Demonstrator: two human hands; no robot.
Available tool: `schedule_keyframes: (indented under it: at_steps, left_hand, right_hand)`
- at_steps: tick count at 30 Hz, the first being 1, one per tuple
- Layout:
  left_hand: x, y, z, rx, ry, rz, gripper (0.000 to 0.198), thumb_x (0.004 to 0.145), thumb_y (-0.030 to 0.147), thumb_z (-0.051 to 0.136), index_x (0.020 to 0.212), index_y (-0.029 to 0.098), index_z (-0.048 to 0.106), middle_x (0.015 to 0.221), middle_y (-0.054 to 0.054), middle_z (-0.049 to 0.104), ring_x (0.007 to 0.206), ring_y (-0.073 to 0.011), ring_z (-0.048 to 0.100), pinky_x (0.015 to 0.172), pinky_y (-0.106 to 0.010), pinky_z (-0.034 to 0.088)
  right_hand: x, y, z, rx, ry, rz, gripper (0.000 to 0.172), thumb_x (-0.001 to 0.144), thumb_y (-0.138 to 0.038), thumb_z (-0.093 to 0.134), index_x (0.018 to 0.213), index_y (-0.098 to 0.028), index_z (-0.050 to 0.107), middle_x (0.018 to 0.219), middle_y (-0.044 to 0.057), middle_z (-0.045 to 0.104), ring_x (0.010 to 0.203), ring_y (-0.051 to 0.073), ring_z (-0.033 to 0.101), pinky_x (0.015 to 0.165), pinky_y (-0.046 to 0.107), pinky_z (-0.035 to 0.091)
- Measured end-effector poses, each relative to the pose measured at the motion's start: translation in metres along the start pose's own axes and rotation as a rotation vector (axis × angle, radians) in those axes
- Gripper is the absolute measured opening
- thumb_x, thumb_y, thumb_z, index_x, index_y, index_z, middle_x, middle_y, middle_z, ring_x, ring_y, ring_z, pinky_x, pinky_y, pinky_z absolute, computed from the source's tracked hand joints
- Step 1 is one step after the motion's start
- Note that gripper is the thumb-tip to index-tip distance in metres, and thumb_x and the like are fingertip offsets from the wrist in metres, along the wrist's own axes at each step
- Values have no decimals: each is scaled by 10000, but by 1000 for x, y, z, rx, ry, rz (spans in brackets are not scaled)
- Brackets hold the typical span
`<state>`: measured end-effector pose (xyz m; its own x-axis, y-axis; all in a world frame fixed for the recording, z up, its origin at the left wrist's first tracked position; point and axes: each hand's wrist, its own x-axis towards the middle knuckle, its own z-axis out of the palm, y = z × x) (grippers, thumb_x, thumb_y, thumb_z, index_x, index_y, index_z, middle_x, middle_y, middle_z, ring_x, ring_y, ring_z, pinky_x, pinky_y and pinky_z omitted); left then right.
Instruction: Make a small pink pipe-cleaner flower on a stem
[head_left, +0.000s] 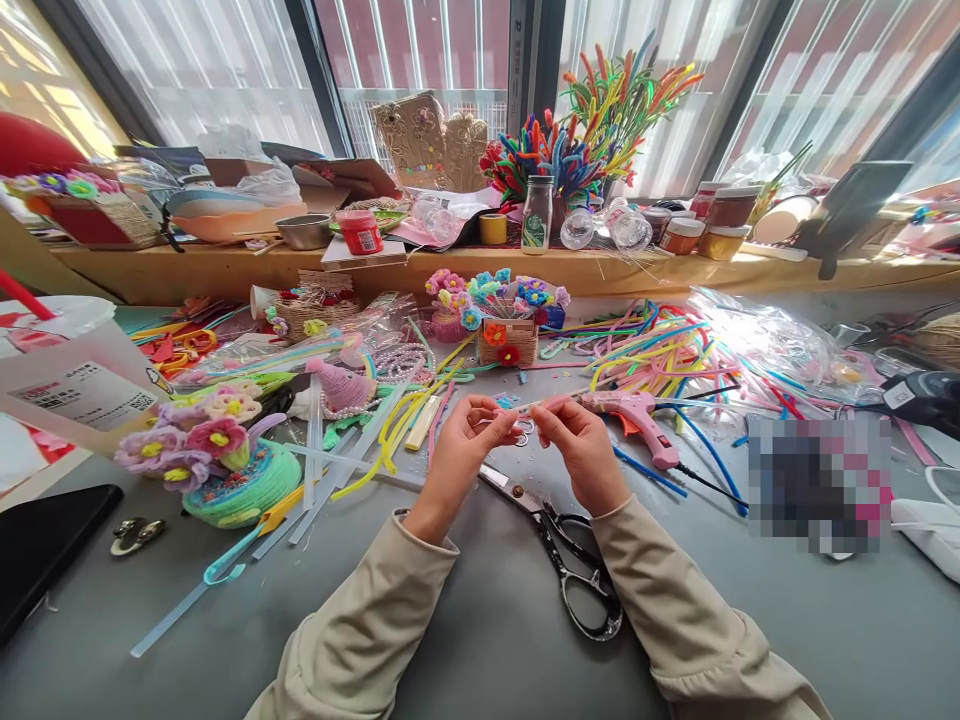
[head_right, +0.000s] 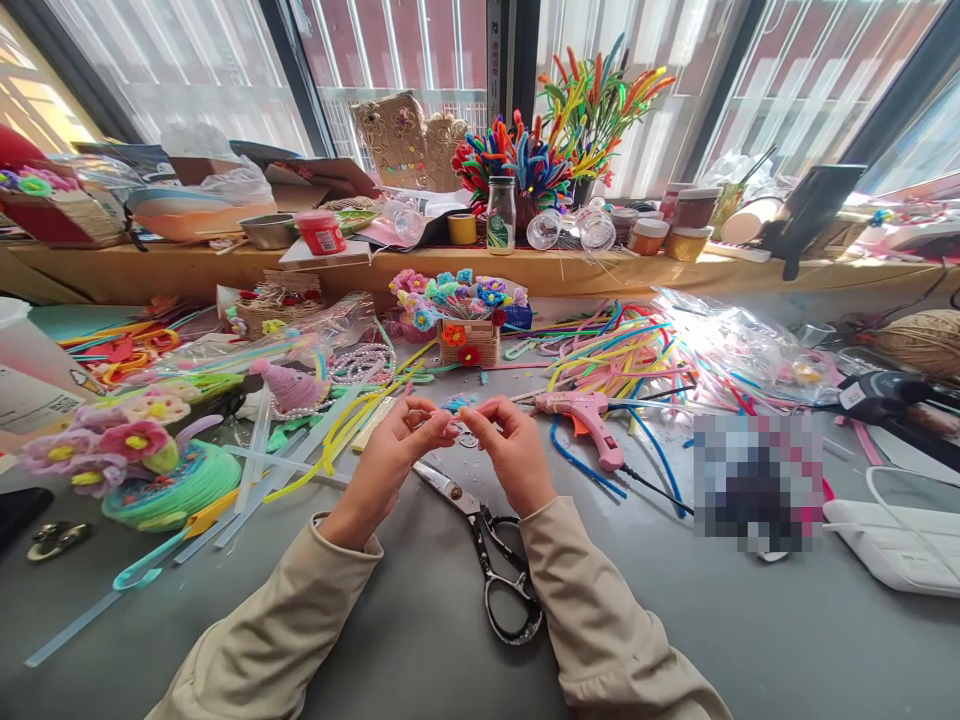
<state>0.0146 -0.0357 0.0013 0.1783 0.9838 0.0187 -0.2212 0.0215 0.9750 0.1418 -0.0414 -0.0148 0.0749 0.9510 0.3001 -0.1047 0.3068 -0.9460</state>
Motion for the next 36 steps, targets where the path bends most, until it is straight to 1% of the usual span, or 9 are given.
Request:
schedule_keyframes:
  at_steps: [7, 11, 16, 23, 27, 29, 32, 34, 36]
  left_hand:
    - [-1, -4, -2, 27, -52, 6, 240, 671, 310, 551, 811, 116, 568, 747, -37, 601, 687, -131, 580, 679, -273, 471]
    - [-1, -3, -2, 95, -72, 28, 251, 666, 313, 552, 814, 115, 596, 762, -55, 614, 693, -145, 574, 645, -268, 474]
    - [0, -3, -3, 171, 10, 97, 301, 647, 307, 567, 896, 140, 594, 850, -59, 583, 698, -137, 558, 624, -255, 470]
    - [0, -1, -4, 144, 86, 212, 393, 628, 240, 591, 1013, 191, 530, 829, -20, 550, 780, -120, 524, 696, -227, 437]
    - [-2, 0, -2, 72, 109, 265, 315, 611, 211, 609, 910, 180, 515, 832, -14, 561, 800, -124, 538, 728, -241, 428]
    - [-3, 0, -1, 70, 110, 279, 258, 607, 206, 612, 843, 168, 514, 810, -11, 565, 777, -121, 544, 723, -241, 430]
    - [-3, 1, -1, 120, 99, 279, 233, 605, 218, 613, 818, 166, 532, 795, -12, 578, 733, -122, 550, 660, -229, 444]
    - [-3, 0, -1, 162, 87, 269, 229, 610, 235, 607, 820, 164, 553, 792, -17, 590, 714, -129, 555, 628, -231, 449]
    - [-3, -1, -3, 195, 68, 236, 228, 623, 250, 594, 831, 158, 571, 785, -24, 604, 707, -139, 561, 621, -237, 452]
  right_hand:
    - [-2, -3, 2, -198, -43, -44, 183, 693, -350, 533, 724, -170, 548, 781, 35, 549, 689, 122, 500, 555, 227, 408]
    - [-4, -4, 3, -240, -11, -62, 188, 692, -355, 531, 689, -167, 540, 791, 42, 555, 681, 124, 510, 538, 226, 413]
    - [-3, -1, 1, -215, 24, -34, 188, 686, -346, 534, 724, -164, 559, 709, 25, 562, 612, 108, 496, 487, 212, 390]
    - [-3, -2, 2, -118, -102, 67, 175, 663, -327, 566, 693, -156, 587, 612, 3, 567, 540, 94, 490, 510, 226, 405]
    - [-4, -2, 4, -96, -201, 85, 164, 667, -320, 567, 687, -157, 573, 627, 6, 583, 586, 105, 520, 550, 232, 420]
    - [-4, -2, 3, -128, -203, 67, 173, 692, -326, 539, 690, -156, 574, 654, 15, 592, 610, 111, 525, 575, 241, 423]
    - [-4, -4, 2, -191, -111, 0, 174, 719, -322, 505, 751, -164, 571, 714, 25, 587, 647, 119, 527, 586, 244, 429]
    - [-4, -6, 1, -243, -42, -85, 158, 722, -294, 507, 815, -178, 561, 767, 29, 571, 694, 124, 529, 583, 237, 437]
    - [-6, -9, 1, -324, -31, -201, 156, 729, -257, 501, 857, -196, 564, 814, 34, 547, 732, 126, 522, 582, 230, 442]
